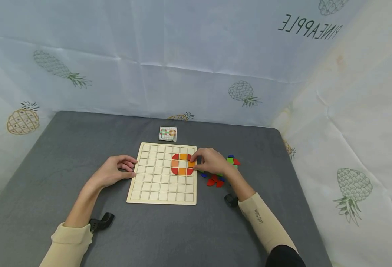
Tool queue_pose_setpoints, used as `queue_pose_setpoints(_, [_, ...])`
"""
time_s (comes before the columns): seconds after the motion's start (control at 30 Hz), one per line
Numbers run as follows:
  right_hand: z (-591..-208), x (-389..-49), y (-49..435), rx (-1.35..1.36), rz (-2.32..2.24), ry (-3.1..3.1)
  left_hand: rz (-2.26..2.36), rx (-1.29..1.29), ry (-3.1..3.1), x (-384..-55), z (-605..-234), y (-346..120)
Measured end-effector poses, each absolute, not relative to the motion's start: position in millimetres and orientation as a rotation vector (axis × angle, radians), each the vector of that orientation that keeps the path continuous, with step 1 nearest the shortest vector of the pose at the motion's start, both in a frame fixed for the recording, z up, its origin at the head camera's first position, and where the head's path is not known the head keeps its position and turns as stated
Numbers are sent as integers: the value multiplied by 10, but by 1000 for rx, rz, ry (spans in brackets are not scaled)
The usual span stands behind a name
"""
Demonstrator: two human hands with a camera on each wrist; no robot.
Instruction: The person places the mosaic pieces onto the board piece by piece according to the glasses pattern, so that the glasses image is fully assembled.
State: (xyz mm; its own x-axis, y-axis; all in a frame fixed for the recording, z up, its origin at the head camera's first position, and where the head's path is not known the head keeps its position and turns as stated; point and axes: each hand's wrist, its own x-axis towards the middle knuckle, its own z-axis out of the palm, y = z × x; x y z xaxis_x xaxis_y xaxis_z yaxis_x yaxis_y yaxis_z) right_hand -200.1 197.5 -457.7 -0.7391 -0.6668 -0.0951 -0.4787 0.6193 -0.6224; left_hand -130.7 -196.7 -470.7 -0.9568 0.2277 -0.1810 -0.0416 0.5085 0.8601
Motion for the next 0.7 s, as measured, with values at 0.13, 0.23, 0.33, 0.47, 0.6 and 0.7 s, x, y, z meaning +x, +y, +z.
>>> queue_pose_setpoints(0.13, [-4597, -2008, 1957, -945, -864, 2515, 1423, 159, 2489, -1312, -4712, -1976])
queue_pose_setpoints(0.23, [-4611, -2004, 1963, -943, -870, 2515, 1421, 166, 2494, -1317, -4715, -1980])
queue_pose_setpoints(0.33, [-4617, -1995, 1969, -939, -871, 2527, 1422, 168, 2494, -1322, -4724, -1983])
queue_pose_setpoints(0.47, [-4625, -1988, 1971, -932, -860, 2552, 1425, 177, 2490, -1325, -4734, -1990])
queue_pose_setpoints(0.6, [-4636, -1986, 1975, -927, -857, 2555, 1427, 186, 2489, -1330, -4739, -1999])
queue_pose_setpoints(0.7, [-4609, -1984, 1994, -921, -869, 2549, 1430, 186, 2487, -1333, -4739, -2002])
